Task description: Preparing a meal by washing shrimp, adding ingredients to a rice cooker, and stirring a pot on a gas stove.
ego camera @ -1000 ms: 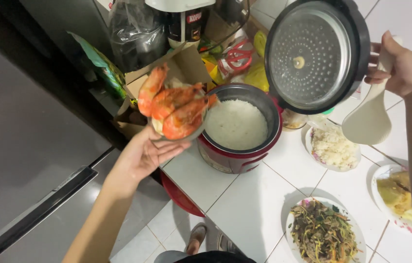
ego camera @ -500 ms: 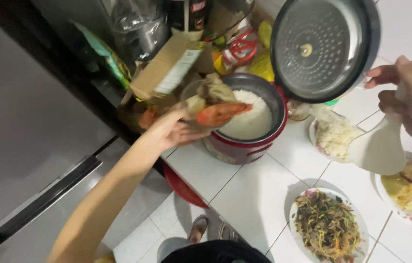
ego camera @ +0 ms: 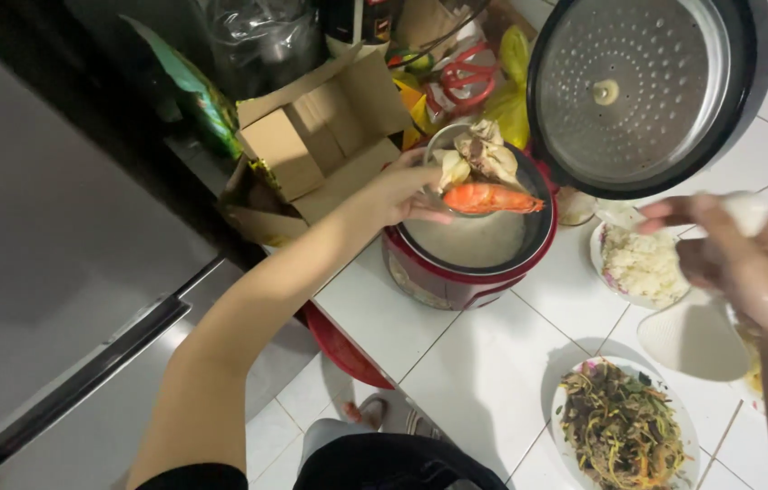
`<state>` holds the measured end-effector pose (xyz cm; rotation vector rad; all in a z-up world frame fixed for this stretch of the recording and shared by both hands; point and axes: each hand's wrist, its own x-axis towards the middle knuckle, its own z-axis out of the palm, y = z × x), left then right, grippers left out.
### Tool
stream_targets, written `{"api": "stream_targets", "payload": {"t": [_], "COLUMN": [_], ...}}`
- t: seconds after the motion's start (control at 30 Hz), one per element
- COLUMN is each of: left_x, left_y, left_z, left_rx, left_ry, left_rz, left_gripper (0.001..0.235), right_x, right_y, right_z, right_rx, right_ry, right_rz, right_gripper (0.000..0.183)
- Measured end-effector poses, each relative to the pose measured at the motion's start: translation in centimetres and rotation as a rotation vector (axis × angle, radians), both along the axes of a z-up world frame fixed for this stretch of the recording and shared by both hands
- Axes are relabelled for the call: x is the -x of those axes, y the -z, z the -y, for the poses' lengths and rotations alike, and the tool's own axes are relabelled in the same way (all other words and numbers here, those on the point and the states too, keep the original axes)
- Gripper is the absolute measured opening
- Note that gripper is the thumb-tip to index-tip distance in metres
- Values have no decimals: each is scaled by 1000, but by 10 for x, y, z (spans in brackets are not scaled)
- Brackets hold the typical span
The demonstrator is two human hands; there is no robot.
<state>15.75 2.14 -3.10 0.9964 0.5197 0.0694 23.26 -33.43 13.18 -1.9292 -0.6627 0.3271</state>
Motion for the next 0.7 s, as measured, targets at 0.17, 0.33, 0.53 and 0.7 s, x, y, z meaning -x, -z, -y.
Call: {"api": "stream_targets", "payload": {"t": [0.17,0.33,0.53,0.7], "left_x": [-9,7,18,14], "left_y": [26,15,8,-3], "left_z": [-21,-24,-29,-20], "left_rx": [-8,-42,-188,-301], "left_ry": [50,68,79,72], "left_rz": [53,44,119,109], "left_gripper": [89,85,81,82], "right_x": [-20,-43,-83,-81], "right_y": [24,44,68,48], "right_z": [-50,-111,-146,-157], "right_rx": [229,228,103,211], "right_ry": [-141,-153,-232,-267], "right_rz": [28,-137,-515,-616], "right_gripper": [41,55,61,55]}}
